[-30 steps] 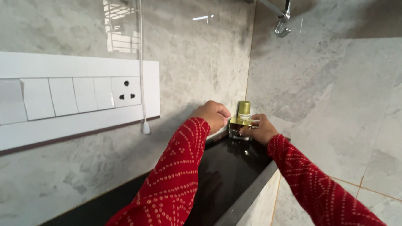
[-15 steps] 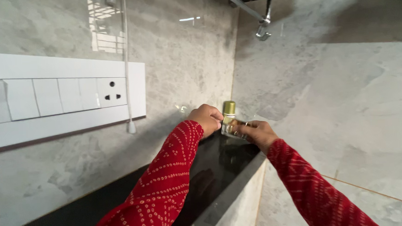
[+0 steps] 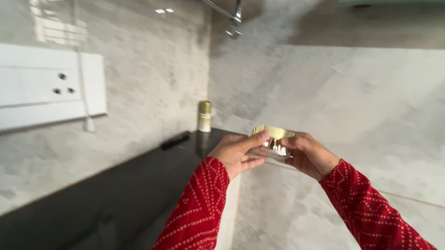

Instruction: The person moves various toiletries and cosmetic containers from a bathroom shelf to the toilet tank lid, arranging them one by one. Towels are briefly handled and placed on the sink counter. The person continues transferring bottles, jars, and boxes to the tank lid throughout the clip.

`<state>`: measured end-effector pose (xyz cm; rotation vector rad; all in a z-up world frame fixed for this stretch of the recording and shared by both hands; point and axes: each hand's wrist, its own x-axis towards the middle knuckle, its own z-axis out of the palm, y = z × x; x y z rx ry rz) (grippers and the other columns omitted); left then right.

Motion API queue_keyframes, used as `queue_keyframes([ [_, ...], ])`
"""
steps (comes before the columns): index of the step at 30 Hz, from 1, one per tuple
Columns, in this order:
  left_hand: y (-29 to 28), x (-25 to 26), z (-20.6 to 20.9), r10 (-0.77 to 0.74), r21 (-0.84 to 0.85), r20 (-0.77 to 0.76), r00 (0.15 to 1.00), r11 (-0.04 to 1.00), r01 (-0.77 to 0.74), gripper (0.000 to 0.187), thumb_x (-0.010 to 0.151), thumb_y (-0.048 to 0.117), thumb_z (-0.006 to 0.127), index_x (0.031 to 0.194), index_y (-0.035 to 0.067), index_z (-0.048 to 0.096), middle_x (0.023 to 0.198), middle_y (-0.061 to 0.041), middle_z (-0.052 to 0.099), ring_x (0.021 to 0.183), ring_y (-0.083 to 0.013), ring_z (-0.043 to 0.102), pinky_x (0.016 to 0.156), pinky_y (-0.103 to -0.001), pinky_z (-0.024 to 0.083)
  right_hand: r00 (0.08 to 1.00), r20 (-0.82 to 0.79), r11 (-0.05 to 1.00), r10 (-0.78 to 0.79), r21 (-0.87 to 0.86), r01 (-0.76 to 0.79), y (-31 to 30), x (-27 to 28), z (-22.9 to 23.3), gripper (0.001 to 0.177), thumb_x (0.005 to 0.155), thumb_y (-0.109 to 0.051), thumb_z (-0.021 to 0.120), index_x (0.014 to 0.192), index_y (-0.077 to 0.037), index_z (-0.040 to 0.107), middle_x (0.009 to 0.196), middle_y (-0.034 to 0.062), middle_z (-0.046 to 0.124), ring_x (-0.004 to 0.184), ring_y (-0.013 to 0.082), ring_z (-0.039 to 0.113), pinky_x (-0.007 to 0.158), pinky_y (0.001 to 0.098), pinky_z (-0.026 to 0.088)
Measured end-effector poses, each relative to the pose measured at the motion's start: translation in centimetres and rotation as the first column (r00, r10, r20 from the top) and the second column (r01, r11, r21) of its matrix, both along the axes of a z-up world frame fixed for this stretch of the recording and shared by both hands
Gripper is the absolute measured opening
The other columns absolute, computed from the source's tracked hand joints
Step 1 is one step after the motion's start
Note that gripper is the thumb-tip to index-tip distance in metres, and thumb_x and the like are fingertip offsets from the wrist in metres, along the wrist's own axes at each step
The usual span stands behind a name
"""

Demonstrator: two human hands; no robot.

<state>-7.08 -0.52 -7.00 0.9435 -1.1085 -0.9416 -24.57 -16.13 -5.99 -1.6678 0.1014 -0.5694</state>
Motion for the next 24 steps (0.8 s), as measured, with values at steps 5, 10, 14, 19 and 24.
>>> queue_keyframes([
  [5, -0.2, -4.0, -3.8, -0.156, -0.017, -0.039, 0.987, 0.988, 0.156, 0.069, 0.076, 0.024, 0.085, 0.129, -0.006, 0.055, 0.118, -0.016, 0.069, 0.117, -0.0276, 0.068, 0.110, -0.045, 0.051, 0.989, -0.140, 0.973, -0.055, -0.229, 0.022, 1.4, -6.7, -2.0, 0.073, 0.074, -0.010, 0.071, 0.144, -0.001, 0.051, 0.126, 0.0127, 0.067, 0.115, 0.0234, 0.063, 0.100, 0.0394, 0.053],
  [10, -1.0, -7.5, -7.7, -0.295, 0.048, -0.148, 0.944, 0.951, 0.304, 0.064, 0.079, 0.019, 0.082, 0.133, -0.002, 0.053, 0.115, -0.012, 0.072, 0.109, -0.0226, 0.071, 0.107, -0.041, 0.053, 0.969, -0.177, 0.923, -0.174, -0.373, 0.097, 3.6, -11.5, -4.3, 0.077, 0.070, 0.000, 0.077, 0.143, -0.001, 0.051, 0.121, 0.0131, 0.071, 0.108, 0.0234, 0.069, 0.093, 0.0403, 0.058],
  [14, -1.0, -10.4, -11.2, -0.293, 0.087, -0.204, 0.934, 0.945, 0.316, 0.062, 0.084, 0.020, 0.082, 0.133, -0.007, 0.055, 0.110, -0.013, 0.070, 0.103, -0.0235, 0.070, 0.099, -0.041, 0.058, 0.914, -0.239, 0.816, -0.328, -0.559, 0.147, 5.7, -14.6, -6.4, 0.081, 0.066, -0.004, 0.086, 0.141, -0.006, 0.056, 0.120, 0.0091, 0.072, 0.108, 0.0203, 0.069, 0.095, 0.0365, 0.059],
  [19, 0.4, -13.6, -15.9, -0.267, 0.157, -0.182, 0.946, 0.942, 0.296, 0.054, 0.081, 0.013, 0.082, 0.127, -0.004, 0.061, 0.102, -0.009, 0.069, 0.090, -0.0192, 0.069, 0.090, -0.038, 0.061, 0.864, -0.287, 0.775, -0.414, -0.609, 0.169, 9.0, -18.0, -11.1, 0.080, 0.066, -0.005, 0.088, 0.139, -0.009, 0.056, 0.120, 0.0083, 0.071, 0.110, 0.0187, 0.068, 0.095, 0.0353, 0.060],
  [24, 3.9, -16.3, -21.7, -0.194, 0.323, -0.238, 0.952, 0.908, 0.266, 0.049, 0.077, 0.010, 0.080, 0.122, 0.001, 0.061, 0.098, -0.008, 0.072, 0.089, -0.0207, 0.072, 0.085, -0.041, 0.061, 0.865, -0.341, 0.804, -0.368, -0.584, 0.112, 12.9, -19.7, -17.3, 0.084, 0.066, -0.007, 0.083, 0.142, -0.013, 0.049, 0.117, 0.0101, 0.068, 0.104, 0.0207, 0.072, 0.090, 0.0364, 0.065],
])
